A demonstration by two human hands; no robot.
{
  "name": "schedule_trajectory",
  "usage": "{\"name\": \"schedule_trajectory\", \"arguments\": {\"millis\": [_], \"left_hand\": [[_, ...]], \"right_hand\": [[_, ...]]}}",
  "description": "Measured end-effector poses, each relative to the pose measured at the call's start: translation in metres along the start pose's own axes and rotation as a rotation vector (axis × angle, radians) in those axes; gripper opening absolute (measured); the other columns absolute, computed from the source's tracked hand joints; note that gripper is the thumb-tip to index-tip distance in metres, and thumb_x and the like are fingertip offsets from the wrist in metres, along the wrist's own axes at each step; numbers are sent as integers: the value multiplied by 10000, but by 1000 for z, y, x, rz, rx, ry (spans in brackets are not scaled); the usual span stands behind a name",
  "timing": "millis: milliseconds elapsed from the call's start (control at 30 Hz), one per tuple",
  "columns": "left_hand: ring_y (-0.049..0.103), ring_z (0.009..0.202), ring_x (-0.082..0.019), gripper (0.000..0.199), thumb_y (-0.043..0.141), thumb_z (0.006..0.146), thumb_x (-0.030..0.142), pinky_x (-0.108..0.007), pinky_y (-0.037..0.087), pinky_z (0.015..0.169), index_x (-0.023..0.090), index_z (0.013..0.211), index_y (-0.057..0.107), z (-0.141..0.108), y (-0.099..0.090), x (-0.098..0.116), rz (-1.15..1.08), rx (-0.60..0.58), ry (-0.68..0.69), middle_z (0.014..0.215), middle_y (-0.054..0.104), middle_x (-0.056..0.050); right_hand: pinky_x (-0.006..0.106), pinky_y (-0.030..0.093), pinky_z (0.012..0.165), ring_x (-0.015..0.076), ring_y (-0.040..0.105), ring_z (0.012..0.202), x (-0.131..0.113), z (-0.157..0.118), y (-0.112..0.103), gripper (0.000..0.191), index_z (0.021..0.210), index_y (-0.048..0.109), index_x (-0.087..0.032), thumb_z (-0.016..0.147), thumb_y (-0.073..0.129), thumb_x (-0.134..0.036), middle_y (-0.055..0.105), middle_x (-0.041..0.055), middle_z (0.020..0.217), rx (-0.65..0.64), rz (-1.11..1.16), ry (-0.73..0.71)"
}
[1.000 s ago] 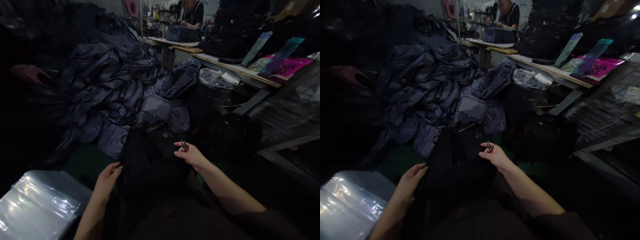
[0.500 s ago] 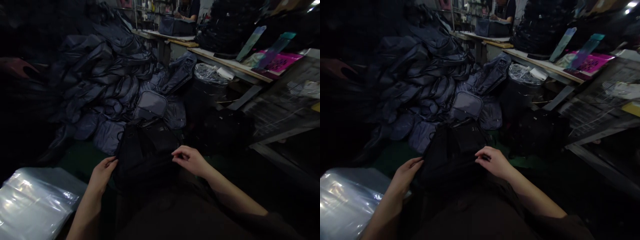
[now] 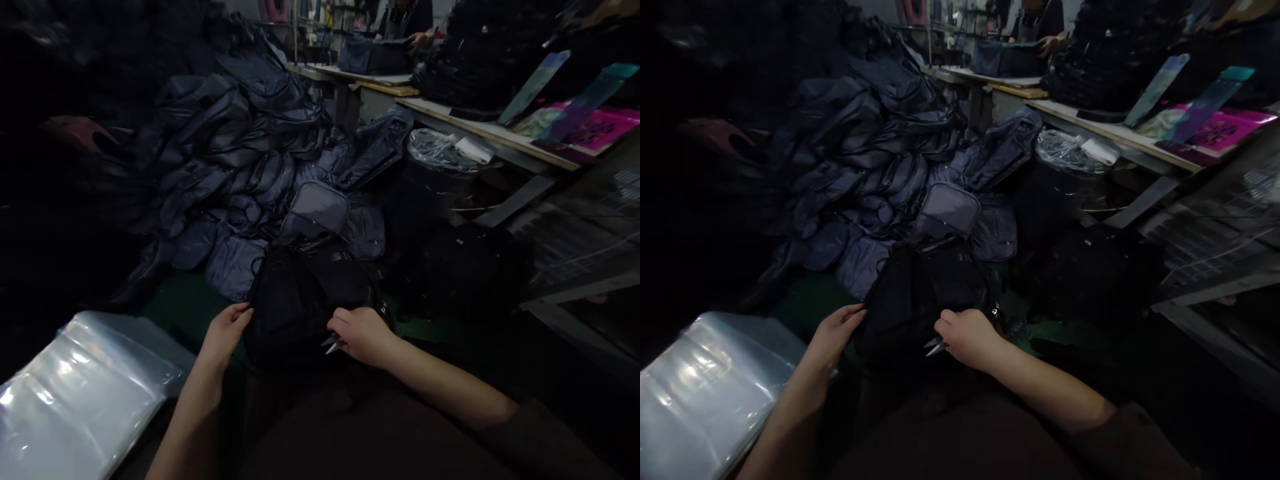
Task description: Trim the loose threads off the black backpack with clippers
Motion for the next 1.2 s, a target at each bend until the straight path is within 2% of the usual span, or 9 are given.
{"name": "schedule_trajectory", "arguments": {"millis": [167, 300, 367, 467, 567, 733, 867, 1000, 1200], "left_hand": [[615, 847, -231, 513, 589, 698, 535, -355, 472, 775, 165, 1053, 613, -8, -22, 11, 242, 139, 101, 848, 662, -60], [540, 1010, -259, 352, 554, 762, 454, -418, 390, 920, 197, 990, 630, -42, -34, 64, 587, 356, 460, 1006, 611, -83], [555, 959, -212, 248, 541, 798, 391, -360, 419, 877, 224, 964, 621, -63, -9, 87, 571, 189, 623, 982, 609, -53], [559, 898, -191, 227, 554, 806, 354, -332, 438, 794, 248, 1000, 608, -97, 59, 107, 672, -206, 819, 947, 615, -36], [533, 893, -219, 316, 548, 807, 288, -366, 427, 767, 236, 1118, 568, -117, 109, 110, 907, -270, 918, 980, 598, -60], [523, 854, -207, 281, 480, 806, 131, -352, 437, 752, 187, 1067, 568, -112, 138, 102, 1054, -323, 927, 929, 590, -59], [542, 839, -186, 198, 473, 854, 242, -318, 452, 721, 196, 1016, 577, -102, 134, 106, 925, -379, 933, 892, 594, -51], [554, 820, -177, 208, 459, 869, 296, -301, 459, 694, 203, 1012, 580, -98, 130, 113, 807, -374, 950, 877, 592, -56], [556, 822, -180, 190, 467, 865, 294, -288, 457, 678, 211, 990, 583, -92, 130, 116, 782, -391, 920, 874, 579, -55]], "right_hand": [[268, 299, 552, 127, 486, 594, -6, -13, 7, 149, 874, 592, -189, 758, 533, -117, 569, 9, 785, 180, 25, -88], [266, 309, 565, 127, 482, 607, -9, -24, 3, 177, 920, 593, -184, 777, 524, -106, 572, 11, 767, 351, 79, -100], [266, 322, 570, 128, 486, 610, -10, -27, 0, 199, 967, 589, -180, 789, 525, -119, 583, 15, 783, 416, 102, -98], [272, 336, 556, 131, 490, 598, -10, -29, -1, 219, 1000, 591, -176, 792, 529, -139, 593, 20, 788, 459, 103, -78], [272, 369, 563, 136, 520, 619, -9, -31, 0, 240, 1018, 599, -173, 789, 533, -141, 610, 32, 812, 473, 117, -45], [248, 446, 644, 136, 592, 736, 7, -51, -11, 281, 1056, 602, -190, 801, 519, -104, 642, 29, 845, 591, 366, 20], [272, 467, 717, 161, 595, 814, 71, -91, -16, 183, 1010, 623, -208, 852, 529, -214, 639, 51, 910, 849, 663, 509], [256, 446, 649, 162, 568, 734, 117, -110, 19, 266, 859, 631, -175, 849, 528, -420, 625, 34, 796, 709, 1027, 908], [184, 273, 412, 66, 394, 464, 110, -89, 49, 319, 734, 604, -147, 689, 707, -445, 521, -35, 583, 327, 1417, 872]]}}
Point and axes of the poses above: each hand's wrist, its own z-axis towards the middle knuckle, its own y-axis out of the palm, x = y × z, the point moved 8 cm from there along z, towards the middle knuckle
